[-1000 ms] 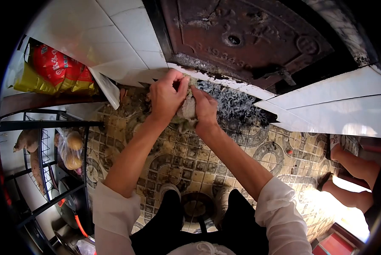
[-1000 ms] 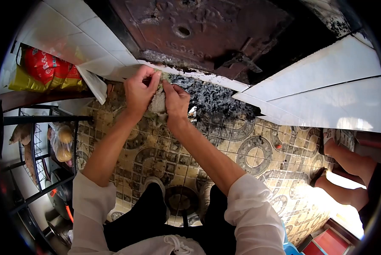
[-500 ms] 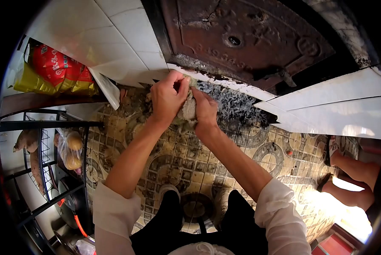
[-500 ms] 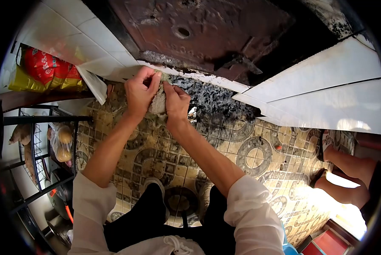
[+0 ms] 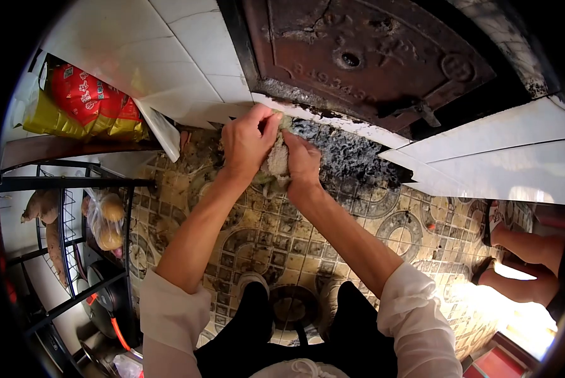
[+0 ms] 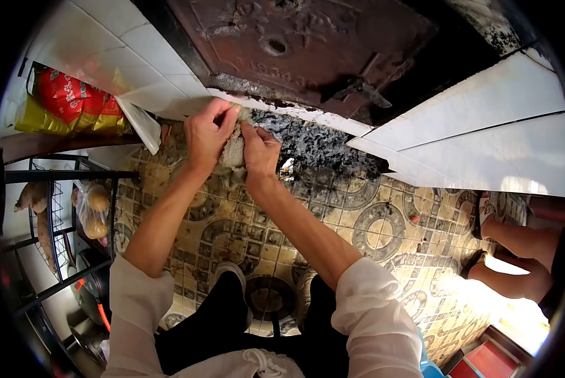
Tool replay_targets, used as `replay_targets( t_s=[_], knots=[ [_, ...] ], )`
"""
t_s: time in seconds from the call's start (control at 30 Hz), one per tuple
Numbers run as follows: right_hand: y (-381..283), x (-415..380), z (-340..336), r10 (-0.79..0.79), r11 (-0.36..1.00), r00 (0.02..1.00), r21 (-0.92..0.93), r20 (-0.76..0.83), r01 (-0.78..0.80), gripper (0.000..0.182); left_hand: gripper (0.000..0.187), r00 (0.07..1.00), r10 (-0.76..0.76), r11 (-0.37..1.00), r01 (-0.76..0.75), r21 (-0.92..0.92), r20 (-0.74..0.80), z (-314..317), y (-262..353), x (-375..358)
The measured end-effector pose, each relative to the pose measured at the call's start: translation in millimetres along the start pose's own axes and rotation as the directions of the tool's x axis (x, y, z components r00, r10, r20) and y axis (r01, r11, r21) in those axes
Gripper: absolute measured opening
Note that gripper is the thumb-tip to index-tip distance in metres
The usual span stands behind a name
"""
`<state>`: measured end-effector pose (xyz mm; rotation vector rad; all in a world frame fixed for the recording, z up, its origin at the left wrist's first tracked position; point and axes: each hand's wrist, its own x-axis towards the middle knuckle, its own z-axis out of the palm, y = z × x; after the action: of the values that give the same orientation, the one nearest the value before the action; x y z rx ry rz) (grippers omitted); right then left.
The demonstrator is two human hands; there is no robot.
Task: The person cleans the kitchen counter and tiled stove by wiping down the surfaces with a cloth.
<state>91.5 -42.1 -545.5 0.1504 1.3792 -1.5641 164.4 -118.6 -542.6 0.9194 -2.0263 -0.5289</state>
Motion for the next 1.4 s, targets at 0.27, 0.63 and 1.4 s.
replay_targets(
  t_s=[0.27, 0.63, 1.4],
  knots=[
    [3, -3, 4, 0.01, 0.999, 0.999, 0.045, 0.046, -0.012, 0.021, 0.012, 0.993, -0.114, 0.992, 0.113, 0.059, 0.022, -10, -8, 1],
    [-10, -8, 1, 0.016, 0.999, 0.993, 0.045, 0.114, -0.022, 0.019, 0.011, 0.973, -0.231, 0.95, 0.228, -0.213, 0.011, -17, 0, 4],
    [-12, 3, -19, 0.025, 0.999, 0.998, 0.022, 0.056, -0.026, 0.013, 0.019, 0.951, 0.305, 0.949, -0.3, 0.095, -0.045, 2, -1, 5]
  ],
)
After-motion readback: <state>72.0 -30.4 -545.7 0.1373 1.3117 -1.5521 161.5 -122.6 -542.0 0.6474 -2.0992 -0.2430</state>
